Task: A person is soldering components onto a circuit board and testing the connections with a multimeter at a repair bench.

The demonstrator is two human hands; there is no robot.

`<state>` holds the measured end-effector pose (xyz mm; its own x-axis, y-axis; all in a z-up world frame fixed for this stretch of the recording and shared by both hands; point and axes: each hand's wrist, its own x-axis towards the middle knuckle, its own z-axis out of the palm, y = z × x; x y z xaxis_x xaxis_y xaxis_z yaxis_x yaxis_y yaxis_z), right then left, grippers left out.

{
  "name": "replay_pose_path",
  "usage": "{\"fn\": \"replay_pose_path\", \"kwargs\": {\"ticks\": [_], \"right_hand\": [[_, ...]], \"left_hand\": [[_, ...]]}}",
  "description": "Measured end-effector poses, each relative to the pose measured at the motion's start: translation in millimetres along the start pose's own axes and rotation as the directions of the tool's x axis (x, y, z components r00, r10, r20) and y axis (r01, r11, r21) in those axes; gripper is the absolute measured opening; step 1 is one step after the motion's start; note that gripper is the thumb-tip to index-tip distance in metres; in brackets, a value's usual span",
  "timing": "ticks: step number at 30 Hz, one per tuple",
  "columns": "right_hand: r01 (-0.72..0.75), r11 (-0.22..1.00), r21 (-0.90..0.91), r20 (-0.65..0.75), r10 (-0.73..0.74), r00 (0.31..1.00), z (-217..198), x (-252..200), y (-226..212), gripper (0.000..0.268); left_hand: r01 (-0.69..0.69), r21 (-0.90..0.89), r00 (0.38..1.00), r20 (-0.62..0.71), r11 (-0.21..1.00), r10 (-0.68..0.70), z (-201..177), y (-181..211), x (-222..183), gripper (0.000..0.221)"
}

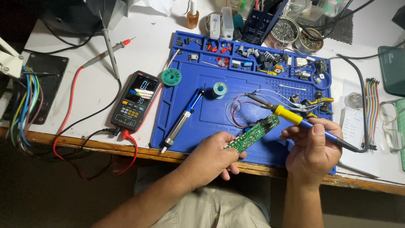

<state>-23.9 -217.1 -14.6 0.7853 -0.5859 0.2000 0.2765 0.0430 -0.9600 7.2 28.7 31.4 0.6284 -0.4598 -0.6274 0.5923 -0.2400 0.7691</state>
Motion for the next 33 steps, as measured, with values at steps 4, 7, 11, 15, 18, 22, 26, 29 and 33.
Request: {"fn": "replay_pose_path", "kwargs": {"ticks": [4,7,11,15,18,22,26,29,33], "right_hand": [[0.005,1.000,-0.015,0.019,-0.004,1.000,1.2,0.3,-0.1,0.034],[0.002,1.000,-0.014,0.024,-0.002,1.000,0.6,0.7,0.2,0.034],[-0.004,1.000,-0.027,0.012,0.004,1.000,2.2,0.6,0.0,0.036],[0.002,1.000,-0.028,0.001,-0.002,1.000,2.7,0.8,0.1,0.036],[0.009,1.000,-0.029,0.002,-0.009,1.000,3.0,1.0,0.2,0.037],[0.012,0.999,-0.040,0.010,-0.012,1.000,3.5,0.1,-0.1,0.038],[0.007,0.999,-0.034,0.007,-0.007,1.000,1.2,-0.1,1.2,0.037],[0.017,0.999,-0.030,0.015,-0.017,1.000,-0.6,0.0,3.1,0.037],[0.038,0.999,-0.035,-0.002,-0.038,0.999,-0.5,0.4,4.5,0.036]], "left_hand": [[-0.009,0.001,1.000,-0.001,1.000,0.009,-0.5,1.4,-2.1,0.047],[0.006,-0.004,1.000,-0.002,1.000,-0.006,0.3,1.9,-1.3,0.051],[0.019,-0.002,1.000,-0.003,1.000,-0.019,-0.1,3.3,-2.1,0.051],[0.009,-0.007,1.000,0.004,1.000,-0.009,0.1,0.0,0.3,0.052],[0.002,-0.013,1.000,0.001,1.000,-0.002,0.1,-0.3,1.0,0.052],[0.005,0.016,1.000,0.003,1.000,-0.005,-0.9,4.2,-3.3,0.053],[0.007,0.003,1.000,0.001,1.000,-0.007,-0.7,3.5,-3.1,0.052],[0.014,-0.007,1.000,-0.001,1.000,-0.014,0.0,2.2,-1.2,0.050],[0.017,0.010,1.000,-0.002,1.000,-0.017,-0.9,6.5,-4.4,0.051]]}}
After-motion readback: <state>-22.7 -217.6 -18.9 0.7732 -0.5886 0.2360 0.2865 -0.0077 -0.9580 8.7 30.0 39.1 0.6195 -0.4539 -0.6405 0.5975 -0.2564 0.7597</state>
